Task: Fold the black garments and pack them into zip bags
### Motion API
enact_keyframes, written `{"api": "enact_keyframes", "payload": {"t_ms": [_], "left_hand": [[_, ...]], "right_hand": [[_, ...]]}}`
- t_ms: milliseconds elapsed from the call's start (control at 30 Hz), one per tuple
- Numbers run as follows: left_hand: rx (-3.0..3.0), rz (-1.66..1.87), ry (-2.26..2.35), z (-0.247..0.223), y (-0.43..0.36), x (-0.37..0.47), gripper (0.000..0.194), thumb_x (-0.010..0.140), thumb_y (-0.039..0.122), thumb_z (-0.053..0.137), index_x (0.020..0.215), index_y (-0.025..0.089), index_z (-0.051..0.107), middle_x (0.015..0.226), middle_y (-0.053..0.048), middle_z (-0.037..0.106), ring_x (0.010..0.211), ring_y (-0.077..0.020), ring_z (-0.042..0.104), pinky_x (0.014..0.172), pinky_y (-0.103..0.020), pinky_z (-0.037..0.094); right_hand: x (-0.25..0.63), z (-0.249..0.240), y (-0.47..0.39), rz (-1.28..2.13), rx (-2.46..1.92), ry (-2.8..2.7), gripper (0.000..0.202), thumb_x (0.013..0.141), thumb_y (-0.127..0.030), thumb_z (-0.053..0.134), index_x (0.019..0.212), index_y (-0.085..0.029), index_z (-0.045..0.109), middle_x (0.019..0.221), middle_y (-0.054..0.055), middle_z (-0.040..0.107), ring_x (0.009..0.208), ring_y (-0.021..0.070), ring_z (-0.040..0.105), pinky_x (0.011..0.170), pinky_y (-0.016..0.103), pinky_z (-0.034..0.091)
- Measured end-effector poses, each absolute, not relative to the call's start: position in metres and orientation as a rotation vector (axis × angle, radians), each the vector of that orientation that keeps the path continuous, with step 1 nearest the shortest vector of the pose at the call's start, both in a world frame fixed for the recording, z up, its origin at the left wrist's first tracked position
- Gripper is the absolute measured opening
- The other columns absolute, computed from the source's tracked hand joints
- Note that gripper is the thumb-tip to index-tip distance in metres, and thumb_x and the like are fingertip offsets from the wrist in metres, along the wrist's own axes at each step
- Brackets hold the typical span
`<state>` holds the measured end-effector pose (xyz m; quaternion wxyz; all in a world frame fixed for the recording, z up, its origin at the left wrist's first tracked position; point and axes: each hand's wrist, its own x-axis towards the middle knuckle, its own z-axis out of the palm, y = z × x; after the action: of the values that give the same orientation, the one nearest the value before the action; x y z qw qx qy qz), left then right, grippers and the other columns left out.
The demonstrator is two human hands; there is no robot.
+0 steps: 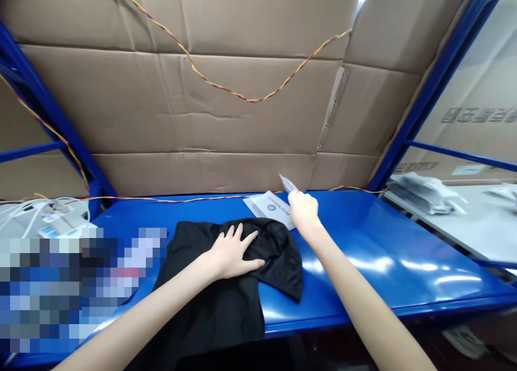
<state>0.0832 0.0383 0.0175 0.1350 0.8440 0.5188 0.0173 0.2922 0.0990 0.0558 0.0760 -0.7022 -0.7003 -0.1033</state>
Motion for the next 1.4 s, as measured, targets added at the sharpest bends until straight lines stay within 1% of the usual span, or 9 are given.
{"api": "enact_keyframes", "payload": {"t_ms": [133, 233, 367, 467, 600, 767, 1000, 1267, 1400], "left_hand": [[2.48, 0.301, 1.467, 0.03, 0.054, 0.06, 0.064, 0.086, 0.069, 0.035, 0.127, 0.025, 0.056, 0.129, -0.014, 0.061, 0.119, -0.034, 0.056, 0.094, -0.045, 0.044], [2.45, 0.538, 1.586, 0.042, 0.07, 0.026, 0.045, 0.095, 0.052, 0.03, 0.109, 0.025, 0.062, 0.106, -0.007, 0.071, 0.099, -0.0249, 0.066, 0.08, -0.033, 0.047], [2.405, 0.762, 1.8, 0.053, 0.08, -0.019, 0.031, 0.091, 0.04, 0.042, 0.074, 0.021, 0.06, 0.079, -0.006, 0.069, 0.078, -0.0239, 0.066, 0.066, -0.03, 0.042], [2.419, 0.883, 1.842, 0.058, 0.074, -0.031, 0.034, 0.09, 0.037, 0.043, 0.061, 0.021, 0.05, 0.06, -0.002, 0.06, 0.06, -0.0189, 0.058, 0.058, -0.028, 0.037], [2.516, 1.044, 1.729, 0.06, 0.06, -0.007, 0.027, 0.094, 0.035, 0.039, 0.075, 0.021, 0.053, 0.069, -0.001, 0.06, 0.067, -0.0162, 0.058, 0.065, -0.027, 0.041], [2.907, 1.134, 1.261, 0.053, 0.054, 0.034, 0.025, 0.093, 0.036, 0.049, 0.111, 0.02, 0.056, 0.11, -0.01, 0.061, 0.101, -0.0241, 0.057, 0.086, -0.037, 0.045], [3.094, 1.004, 1.089, 0.037, 0.062, 0.047, 0.026, 0.099, 0.027, 0.04, 0.081, 0.019, 0.057, 0.079, -0.004, 0.065, 0.075, -0.0171, 0.058, 0.075, -0.033, 0.043], [2.849, 1.082, 1.543, 0.057, 0.087, -0.015, 0.025, 0.096, 0.03, 0.043, 0.084, 0.022, 0.062, 0.087, -0.004, 0.07, 0.089, -0.0205, 0.06, 0.091, -0.037, 0.037], [2.676, 1.043, 1.688, 0.062, 0.091, -0.033, 0.027, 0.096, 0.037, 0.041, 0.089, 0.023, 0.063, 0.092, -0.004, 0.07, 0.086, -0.0209, 0.062, 0.084, -0.033, 0.041]], "right_hand": [[0.265, 0.065, 0.079, -0.44, -1.934, -2.09, 0.047, 0.084, -0.002, 0.041, 0.131, -0.009, 0.049, 0.127, 0.02, 0.059, 0.114, 0.0305, 0.059, 0.087, 0.038, 0.049], [0.254, 0.058, 0.072, -0.473, -1.561, -2.234, 0.057, 0.084, 0.001, 0.036, 0.139, -0.015, 0.041, 0.144, 0.011, 0.047, 0.13, 0.022, 0.045, 0.101, 0.031, 0.04], [0.252, 0.038, 0.078, -0.368, -1.295, -2.225, 0.031, 0.095, -0.015, 0.036, 0.113, -0.016, 0.06, 0.119, 0.013, 0.064, 0.106, 0.0248, 0.062, 0.084, 0.032, 0.048], [0.251, 0.031, 0.081, -0.298, -1.283, -2.192, 0.031, 0.1, -0.033, 0.035, 0.094, -0.02, 0.062, 0.095, 0.009, 0.068, 0.086, 0.0218, 0.065, 0.072, 0.029, 0.048], [0.247, 0.031, 0.074, -0.048, -1.1, -2.173, 0.027, 0.099, -0.038, 0.037, 0.09, -0.024, 0.058, 0.082, 0.003, 0.065, 0.076, 0.0176, 0.063, 0.071, 0.028, 0.049], [0.243, 0.02, 0.061, 0.23, -1.03, -2.113, 0.019, 0.098, -0.031, 0.036, 0.097, -0.024, 0.054, 0.081, 0.005, 0.066, 0.071, 0.0197, 0.065, 0.068, 0.032, 0.051], [0.246, 0.014, 0.053, 0.255, -0.998, -2.191, 0.022, 0.095, -0.023, 0.036, 0.086, -0.026, 0.056, 0.081, 0.004, 0.067, 0.071, 0.0194, 0.064, 0.066, 0.031, 0.049], [0.284, 0.039, 0.073, 0.174, -1.294, -1.945, 0.015, 0.089, -0.026, 0.042, 0.077, -0.025, 0.052, 0.08, 0.003, 0.07, 0.075, 0.02, 0.065, 0.068, 0.028, 0.047], [0.292, 0.045, 0.078, 0.149, -1.323, -1.946, 0.02, 0.091, -0.034, 0.043, 0.077, -0.024, 0.053, 0.079, 0.003, 0.069, 0.068, 0.0176, 0.062, 0.067, 0.028, 0.046]]}}
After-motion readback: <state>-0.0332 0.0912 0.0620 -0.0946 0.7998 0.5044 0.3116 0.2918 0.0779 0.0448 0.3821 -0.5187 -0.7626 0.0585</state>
